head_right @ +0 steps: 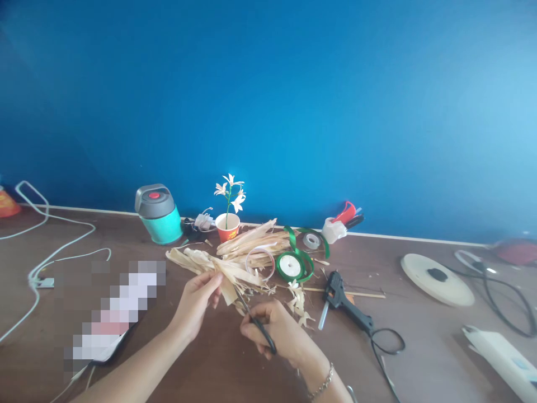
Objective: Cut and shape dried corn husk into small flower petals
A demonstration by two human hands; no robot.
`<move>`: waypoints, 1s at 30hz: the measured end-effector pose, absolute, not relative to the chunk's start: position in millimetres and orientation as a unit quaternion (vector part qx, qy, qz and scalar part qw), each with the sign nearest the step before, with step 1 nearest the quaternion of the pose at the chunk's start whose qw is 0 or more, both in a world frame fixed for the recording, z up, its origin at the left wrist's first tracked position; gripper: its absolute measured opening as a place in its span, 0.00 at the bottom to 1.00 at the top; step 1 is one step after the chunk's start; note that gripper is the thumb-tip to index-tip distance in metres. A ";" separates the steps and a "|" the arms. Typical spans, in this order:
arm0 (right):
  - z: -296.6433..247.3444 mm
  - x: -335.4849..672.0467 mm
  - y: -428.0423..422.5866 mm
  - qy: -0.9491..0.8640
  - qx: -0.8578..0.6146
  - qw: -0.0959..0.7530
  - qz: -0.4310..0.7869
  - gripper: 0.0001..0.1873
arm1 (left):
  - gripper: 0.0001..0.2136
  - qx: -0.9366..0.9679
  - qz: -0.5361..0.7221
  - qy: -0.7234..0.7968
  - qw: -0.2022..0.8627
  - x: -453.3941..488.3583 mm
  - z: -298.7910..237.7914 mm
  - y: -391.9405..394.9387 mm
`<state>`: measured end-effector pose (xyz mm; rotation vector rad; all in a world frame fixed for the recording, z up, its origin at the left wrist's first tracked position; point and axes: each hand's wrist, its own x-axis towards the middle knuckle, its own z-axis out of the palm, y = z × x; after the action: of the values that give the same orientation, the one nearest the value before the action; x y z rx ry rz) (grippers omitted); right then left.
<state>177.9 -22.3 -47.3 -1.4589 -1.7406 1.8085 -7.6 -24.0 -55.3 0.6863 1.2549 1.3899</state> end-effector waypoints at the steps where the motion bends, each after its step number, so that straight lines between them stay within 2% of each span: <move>1: -47.0 177.9 -22.4 -0.596 -0.502 0.120 0.616 0.10 | 0.17 0.288 0.585 0.529 0.543 -7.5 -55.4 -24.2; 30: -41.4 180.1 -23.9 -0.602 -0.488 0.101 0.624 0.09 | 0.17 0.331 0.573 0.531 0.529 -11.4 -61.0 -23.0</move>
<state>180.1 -23.9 -41.4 -1.4407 -1.7783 1.8435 -11.4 -23.0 -61.0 0.7902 1.2681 1.3684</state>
